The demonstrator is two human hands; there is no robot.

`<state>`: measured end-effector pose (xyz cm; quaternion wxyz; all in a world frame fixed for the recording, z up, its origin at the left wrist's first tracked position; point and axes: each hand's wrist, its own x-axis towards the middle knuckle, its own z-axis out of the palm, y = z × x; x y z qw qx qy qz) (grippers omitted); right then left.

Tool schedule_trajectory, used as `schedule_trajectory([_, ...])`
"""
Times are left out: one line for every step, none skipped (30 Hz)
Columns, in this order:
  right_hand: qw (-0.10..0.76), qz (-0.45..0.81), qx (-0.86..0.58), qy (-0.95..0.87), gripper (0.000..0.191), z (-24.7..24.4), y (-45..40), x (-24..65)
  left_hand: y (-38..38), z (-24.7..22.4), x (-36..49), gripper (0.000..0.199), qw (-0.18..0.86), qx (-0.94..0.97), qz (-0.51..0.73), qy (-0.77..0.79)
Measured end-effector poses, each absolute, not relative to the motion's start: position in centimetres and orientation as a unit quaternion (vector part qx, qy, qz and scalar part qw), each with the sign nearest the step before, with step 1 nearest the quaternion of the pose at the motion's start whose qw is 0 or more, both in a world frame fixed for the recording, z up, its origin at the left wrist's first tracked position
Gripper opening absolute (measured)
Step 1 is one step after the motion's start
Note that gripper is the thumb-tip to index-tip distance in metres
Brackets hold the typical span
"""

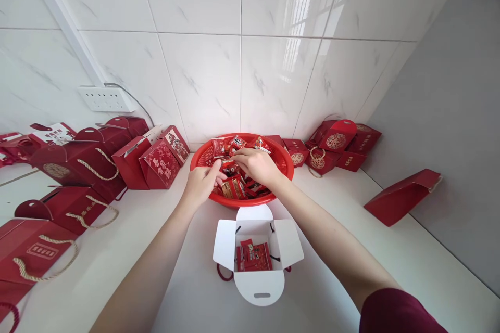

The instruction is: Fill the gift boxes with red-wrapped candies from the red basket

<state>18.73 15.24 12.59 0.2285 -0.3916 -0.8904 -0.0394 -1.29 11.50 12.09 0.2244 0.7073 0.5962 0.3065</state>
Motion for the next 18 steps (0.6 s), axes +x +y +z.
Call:
schedule_trajectory([0.263,-0.061,-0.384,-0.883,0.034,12.6,14.3,19.0,11.2,12.3,-1.0,0.074,0.294,0.668,0.343,0.591])
schedule_trajectory([0.304,-0.086,-0.366,-0.875,0.034,12.6,13.3,19.3,10.9,12.6,-0.6,0.072,0.370,0.622,0.379,0.577])
schedule_trajectory([0.346,-0.110,-0.340,-0.868,0.033,12.5,12.3,19.6,10.5,12.9,-0.3,0.066,0.440,0.576,0.409,0.555])
schedule_trajectory([0.382,-0.128,-0.307,-0.862,0.031,12.3,11.3,20.0,10.2,13.1,0.0,0.059,0.494,0.539,0.431,0.529])
schedule_trajectory([0.409,-0.135,-0.276,-0.860,0.030,12.2,10.3,20.3,9.9,13.3,0.3,0.051,0.524,0.519,0.446,0.506])
schedule_trajectory([0.426,-0.128,-0.251,-0.860,0.030,12.2,9.5,20.7,9.6,13.5,0.5,0.044,0.541,0.510,0.458,0.487])
schedule_trajectory([0.440,-0.108,-0.237,-0.859,0.029,12.2,8.8,21.0,9.4,13.6,0.6,0.040,0.547,0.510,0.468,0.471])
schedule_trajectory([0.456,-0.077,-0.235,-0.855,0.027,12.3,8.2,21.3,9.2,13.6,0.7,0.036,0.545,0.514,0.478,0.458])
schedule_trajectory([0.479,-0.035,-0.249,-0.841,0.024,12.4,7.8,21.5,9.1,13.7,0.8,0.034,0.536,0.523,0.488,0.449])
schedule_trajectory([0.513,0.017,-0.276,-0.813,0.021,12.6,7.5,21.7,9.0,13.7,0.9,0.032,0.519,0.536,0.497,0.443])
schedule_trajectory([0.547,0.080,-0.310,-0.773,0.019,12.7,7.3,21.9,8.9,13.7,1.0,0.030,0.501,0.549,0.505,0.439])
schedule_trajectory([0.571,0.155,-0.342,-0.730,0.020,12.8,7.2,21.9,8.8,13.7,1.1,0.029,0.483,0.562,0.513,0.434])
schedule_trajectory([0.579,0.239,-0.366,-0.688,0.022,12.8,7.2,21.9,8.7,13.8,1.2,0.028,0.468,0.572,0.520,0.428])
schedule_trajectory([0.571,0.326,-0.376,-0.653,0.026,12.7,7.2,21.9,8.5,13.8,1.4,0.028,0.455,0.580,0.526,0.424])
schedule_trajectory([0.551,0.405,-0.372,-0.628,0.029,12.5,7.3,21.8,8.4,13.9,1.5,0.027,0.445,0.587,0.530,0.420])
schedule_trajectory([0.529,0.467,-0.359,-0.611,0.032,12.3,7.3,21.6,8.2,13.9,1.7,0.027,0.435,0.593,0.534,0.418])
schedule_trajectory([0.515,0.508,-0.344,-0.598,0.033,12.0,7.4,21.5,8.1,14.0,1.8,0.027,0.425,0.599,0.535,0.418])
schedule_trajectory([0.515,0.530,-0.332,-0.586,0.034,11.8,7.4,21.3,8.0,14.0,2.0,0.027,0.413,0.605,0.536,0.420])
